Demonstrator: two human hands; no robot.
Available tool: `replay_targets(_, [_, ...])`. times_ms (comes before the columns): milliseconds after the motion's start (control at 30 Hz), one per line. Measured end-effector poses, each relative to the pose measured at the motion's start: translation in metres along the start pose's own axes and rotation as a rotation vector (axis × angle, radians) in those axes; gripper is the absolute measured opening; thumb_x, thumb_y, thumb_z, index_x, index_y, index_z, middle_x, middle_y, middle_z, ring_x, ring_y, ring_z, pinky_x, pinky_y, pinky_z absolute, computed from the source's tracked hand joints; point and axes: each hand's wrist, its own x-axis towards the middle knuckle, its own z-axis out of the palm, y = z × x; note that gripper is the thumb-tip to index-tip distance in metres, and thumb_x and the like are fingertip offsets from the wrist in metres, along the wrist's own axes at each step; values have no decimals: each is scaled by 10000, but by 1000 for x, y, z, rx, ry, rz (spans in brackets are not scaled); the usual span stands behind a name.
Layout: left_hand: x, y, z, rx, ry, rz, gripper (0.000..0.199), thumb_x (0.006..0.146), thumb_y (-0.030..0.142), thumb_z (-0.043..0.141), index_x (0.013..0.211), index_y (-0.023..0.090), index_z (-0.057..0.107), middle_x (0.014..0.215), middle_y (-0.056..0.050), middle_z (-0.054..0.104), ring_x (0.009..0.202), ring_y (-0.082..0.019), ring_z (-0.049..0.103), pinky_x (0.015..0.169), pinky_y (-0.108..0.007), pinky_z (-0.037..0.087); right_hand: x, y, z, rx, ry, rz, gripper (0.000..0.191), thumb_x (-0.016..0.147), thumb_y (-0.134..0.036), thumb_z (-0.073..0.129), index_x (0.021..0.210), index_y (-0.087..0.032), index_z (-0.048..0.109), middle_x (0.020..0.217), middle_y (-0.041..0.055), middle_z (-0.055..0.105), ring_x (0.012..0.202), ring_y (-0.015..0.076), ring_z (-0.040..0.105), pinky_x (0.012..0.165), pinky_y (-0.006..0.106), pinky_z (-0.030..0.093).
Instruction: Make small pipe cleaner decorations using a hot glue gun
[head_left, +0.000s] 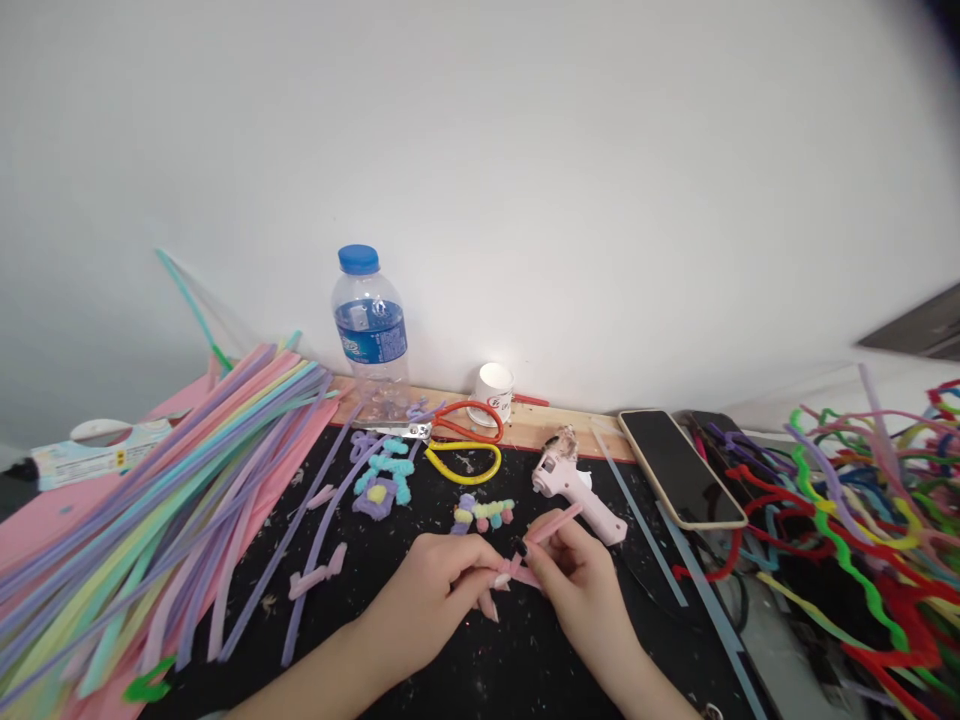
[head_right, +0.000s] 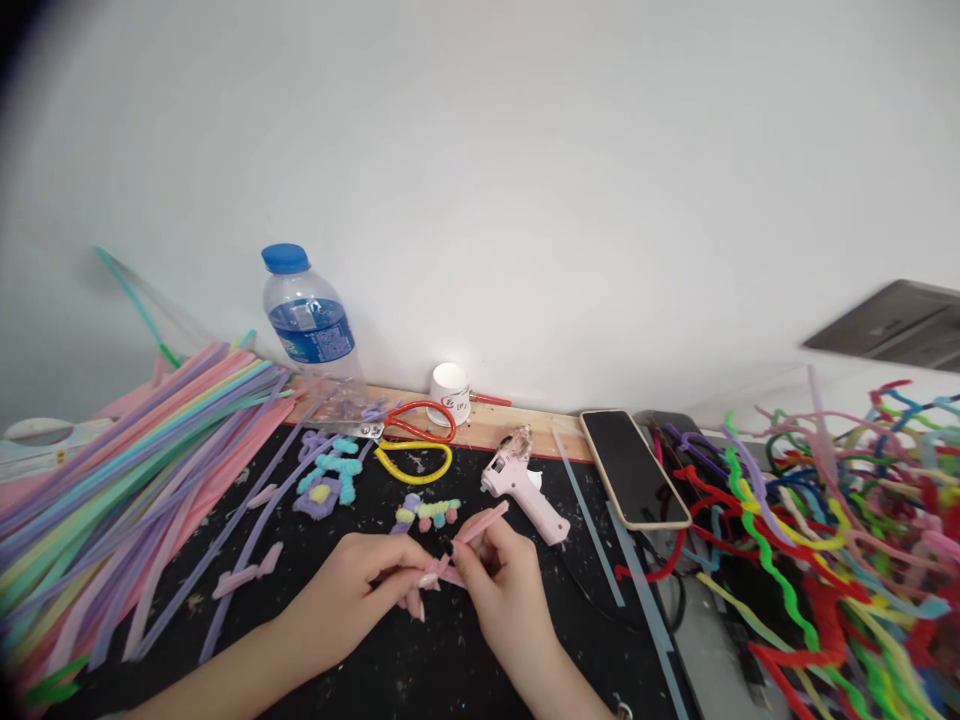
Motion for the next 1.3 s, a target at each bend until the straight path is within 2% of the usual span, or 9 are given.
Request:
replay_targets(133, [1,2,0,-163,-39,-92,83,791,191,590,783,138,653,639,4,661,572,-136,654,591,-211,502,1,-1,-1,26,24,-18,132,808,-225,543,687,-172,541,664,13,546,556,126,483,487,220,411])
replay_targets(300, [3,3,0,-257,-58,-126,210,860,244,501,783,118,649,637,-13,660,554,-132,656,567,-215,505,0,-5,-1,42,31,-64,108,803,-203,549,698,-176,552,682,16,564,537,118,487,476,211,422])
replay_targets(567, [3,2,1,-311,-69,-192,205,843,251,522,759,110,645,639,-25,674,553,-139,660,562,-228,514,-3,-4,-1,-11,11,-89,119,817,-206,534,702,-180,545,713,21,579,549,118,503,500,215,444])
replay_targets(967, [0,4,-4,-39,-89,-26,240,868,172,456,786,149,681,641,-3,680,599,-127,653,629,-211,507,-2,2,0,-45,-58,-9,148,833,-237,520,701,-168,529,680,17,553,563,123,479,513,229,430])
replay_targets(1300, [-1,5,-7,172,-117,139,280,901,189,431,816,196,698,714,6,697,694,-125,640,722,-204,458,-1,-1,1,-22,-117,24,147,813,-208,527,673,-161,529,586,-26,499,510,102,430,480,207,380])
